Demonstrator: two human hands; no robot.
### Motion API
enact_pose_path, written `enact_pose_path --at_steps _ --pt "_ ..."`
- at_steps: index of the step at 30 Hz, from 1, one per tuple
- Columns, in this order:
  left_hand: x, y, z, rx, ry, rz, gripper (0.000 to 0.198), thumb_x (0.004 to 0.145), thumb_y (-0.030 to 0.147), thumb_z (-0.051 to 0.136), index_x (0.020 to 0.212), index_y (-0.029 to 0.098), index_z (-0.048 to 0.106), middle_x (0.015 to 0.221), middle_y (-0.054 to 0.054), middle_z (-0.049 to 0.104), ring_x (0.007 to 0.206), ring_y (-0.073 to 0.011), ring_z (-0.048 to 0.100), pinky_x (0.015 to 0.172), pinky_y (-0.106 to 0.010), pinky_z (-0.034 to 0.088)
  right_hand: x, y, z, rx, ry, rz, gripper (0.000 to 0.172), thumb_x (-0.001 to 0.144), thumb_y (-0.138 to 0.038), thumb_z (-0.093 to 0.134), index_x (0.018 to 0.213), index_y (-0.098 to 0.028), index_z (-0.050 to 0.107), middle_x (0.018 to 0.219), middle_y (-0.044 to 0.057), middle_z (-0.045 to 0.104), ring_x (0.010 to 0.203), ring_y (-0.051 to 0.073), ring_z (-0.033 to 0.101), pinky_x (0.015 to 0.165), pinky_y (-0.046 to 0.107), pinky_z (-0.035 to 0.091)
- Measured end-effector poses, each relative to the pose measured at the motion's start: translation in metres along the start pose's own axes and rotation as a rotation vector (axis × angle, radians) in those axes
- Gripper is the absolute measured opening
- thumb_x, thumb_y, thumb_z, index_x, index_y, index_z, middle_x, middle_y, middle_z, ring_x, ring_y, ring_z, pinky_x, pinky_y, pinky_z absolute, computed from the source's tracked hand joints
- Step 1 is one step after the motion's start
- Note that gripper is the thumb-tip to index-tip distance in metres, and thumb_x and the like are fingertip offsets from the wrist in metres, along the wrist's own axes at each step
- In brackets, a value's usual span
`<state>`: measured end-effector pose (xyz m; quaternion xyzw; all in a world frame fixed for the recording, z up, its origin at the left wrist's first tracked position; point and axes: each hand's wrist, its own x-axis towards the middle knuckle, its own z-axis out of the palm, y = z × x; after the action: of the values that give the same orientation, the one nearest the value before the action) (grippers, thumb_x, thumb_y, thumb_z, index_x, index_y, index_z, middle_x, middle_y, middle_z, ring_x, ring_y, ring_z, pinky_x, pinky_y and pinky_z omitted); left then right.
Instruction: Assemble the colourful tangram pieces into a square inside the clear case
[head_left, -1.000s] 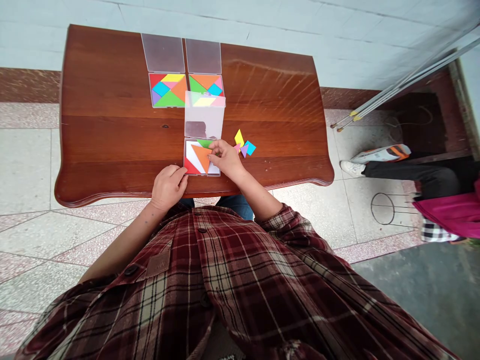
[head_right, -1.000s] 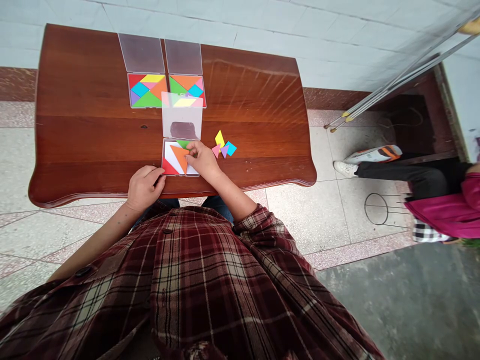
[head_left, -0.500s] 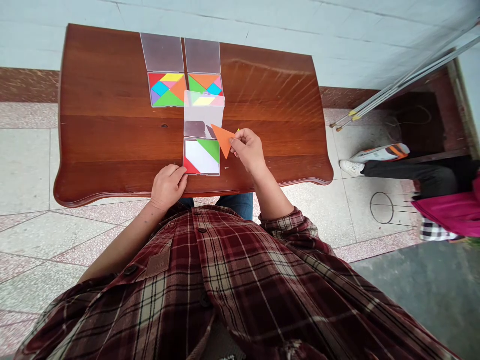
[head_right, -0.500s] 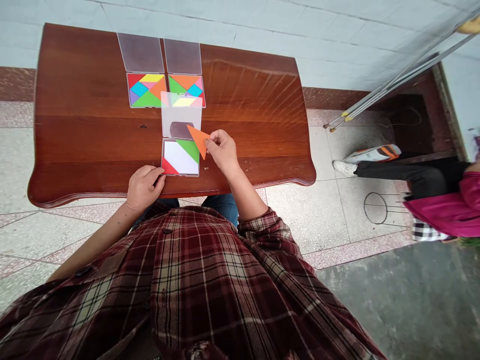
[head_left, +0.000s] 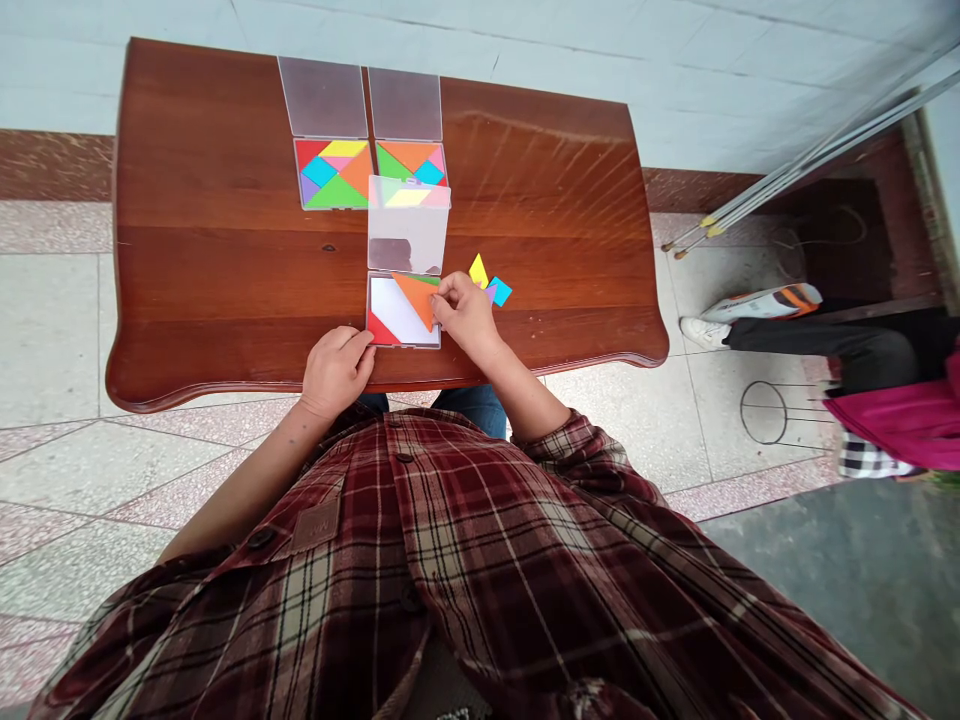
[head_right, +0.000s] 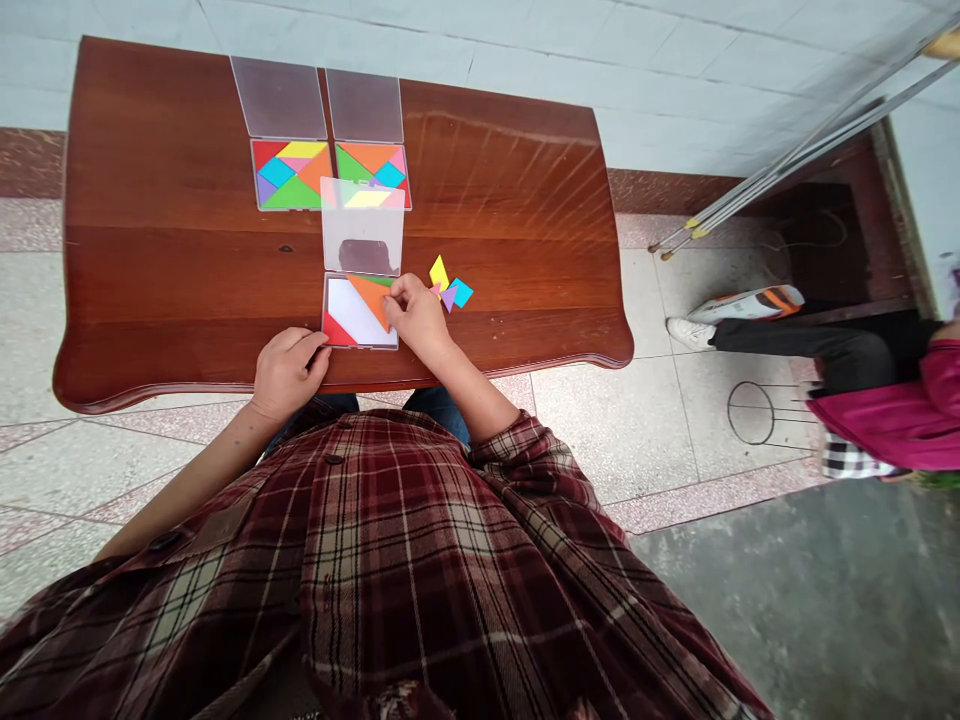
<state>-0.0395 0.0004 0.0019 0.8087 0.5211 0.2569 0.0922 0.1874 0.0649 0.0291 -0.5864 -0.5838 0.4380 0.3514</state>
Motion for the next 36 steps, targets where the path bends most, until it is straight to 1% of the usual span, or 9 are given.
enact_pose_path --at_steps 7,13,16,19,22,25,29,32,36 --pt "0.0 0.0 0.0 0.017 -0.003 0.003 0.029 0.097 0.027 0.045 0.103 0.016 0.071 0.091 -0.011 0.066 0.087 -0.025 0.061 0.079 -0.038 0.05 0.004 0.008 -0.001 -0.051 -0.014 -0.071 0.022 0.084 -0.018 0.055 0.079 -0.026 0.035 0.063 -0.008 0.052 0.056 0.009 0.052 0.06 0.027 0.039" --pt "0.0 0.0 0.001 0.043 -0.002 0.015 0.03 0.098 0.027 0.044 0.105 0.015 0.07 0.093 -0.012 0.067 0.088 -0.0252 0.061 0.079 -0.039 0.051 0.002 -0.001 -0.001 -0.146 -0.087 -0.219 0.019 0.084 -0.017 0.056 0.081 -0.025 0.039 0.068 -0.007 0.049 0.062 0.009 0.048 0.064 0.027 0.038" --pt "0.0 0.0 0.001 0.045 0.001 0.015 0.031 0.098 0.028 0.044 0.105 0.015 0.071 0.092 -0.011 0.067 0.087 -0.0248 0.061 0.079 -0.038 0.05 -0.003 -0.006 0.003 -0.22 -0.1 -0.279 0.015 0.084 -0.014 0.054 0.081 -0.024 0.043 0.072 -0.005 0.051 0.067 0.011 0.049 0.068 0.027 0.039" --pt "0.0 0.0 0.0 0.044 -0.003 0.014 0.032 0.098 0.028 0.042 0.105 0.015 0.071 0.091 -0.011 0.067 0.087 -0.0248 0.061 0.079 -0.038 0.05 -0.012 -0.008 0.01 -0.34 -0.058 -0.312 0.011 0.086 -0.013 0.052 0.083 -0.023 0.047 0.078 -0.001 0.056 0.074 0.014 0.054 0.072 0.028 0.042" --pt "0.0 0.0 0.0 0.032 -0.014 0.008 0.033 0.098 0.028 0.042 0.106 0.015 0.071 0.092 -0.012 0.067 0.087 -0.0252 0.06 0.08 -0.039 0.05 -0.021 -0.01 0.016 -0.512 -0.028 -0.359 0.009 0.089 -0.013 0.049 0.087 -0.021 0.052 0.088 0.005 0.061 0.083 0.018 0.057 0.078 0.031 0.043" --pt "0.0 0.0 0.0 0.017 -0.022 -0.011 0.03 0.097 0.027 0.044 0.106 0.016 0.071 0.093 -0.012 0.067 0.088 -0.0252 0.06 0.081 -0.039 0.05 -0.025 -0.014 0.019 -0.66 -0.017 -0.37 0.013 0.093 -0.013 0.046 0.092 -0.02 0.057 0.093 0.008 0.062 0.088 0.021 0.058 0.081 0.033 0.044" --pt "0.0 0.0 0.0 0.0 -0.018 -0.02 0.03 0.097 0.027 0.044 0.105 0.016 0.071 0.092 -0.012 0.067 0.087 -0.0251 0.06 0.081 -0.039 0.05 -0.024 -0.015 0.024 -0.78 -0.022 -0.37 0.016 0.095 -0.013 0.045 0.094 -0.018 0.061 0.093 0.009 0.064 0.087 0.022 0.058 0.079 0.033 0.045" --pt "0.0 0.0 0.0 -0.021 -0.027 -0.029 0.031 0.097 0.028 0.043 0.105 0.016 0.071 0.091 -0.012 0.066 0.087 -0.0258 0.06 0.081 -0.04 0.05 -0.024 -0.013 0.028 -0.834 -0.031 -0.374 0.019 0.097 -0.016 0.044 0.096 -0.017 0.063 0.093 0.01 0.065 0.084 0.021 0.058 0.075 0.031 0.044" --pt "0.0 0.0 0.0 0.006 -0.022 -0.017 0.031 0.098 0.028 0.043 0.105 0.016 0.071 0.091 -0.012 0.066 0.087 -0.0254 0.06 0.08 -0.039 0.05 -0.025 -0.009 0.031 -0.841 -0.045 -0.398 0.023 0.1 -0.021 0.044 0.107 -0.016 0.066 0.098 0.01 0.066 0.085 0.021 0.058 0.075 0.031 0.044"
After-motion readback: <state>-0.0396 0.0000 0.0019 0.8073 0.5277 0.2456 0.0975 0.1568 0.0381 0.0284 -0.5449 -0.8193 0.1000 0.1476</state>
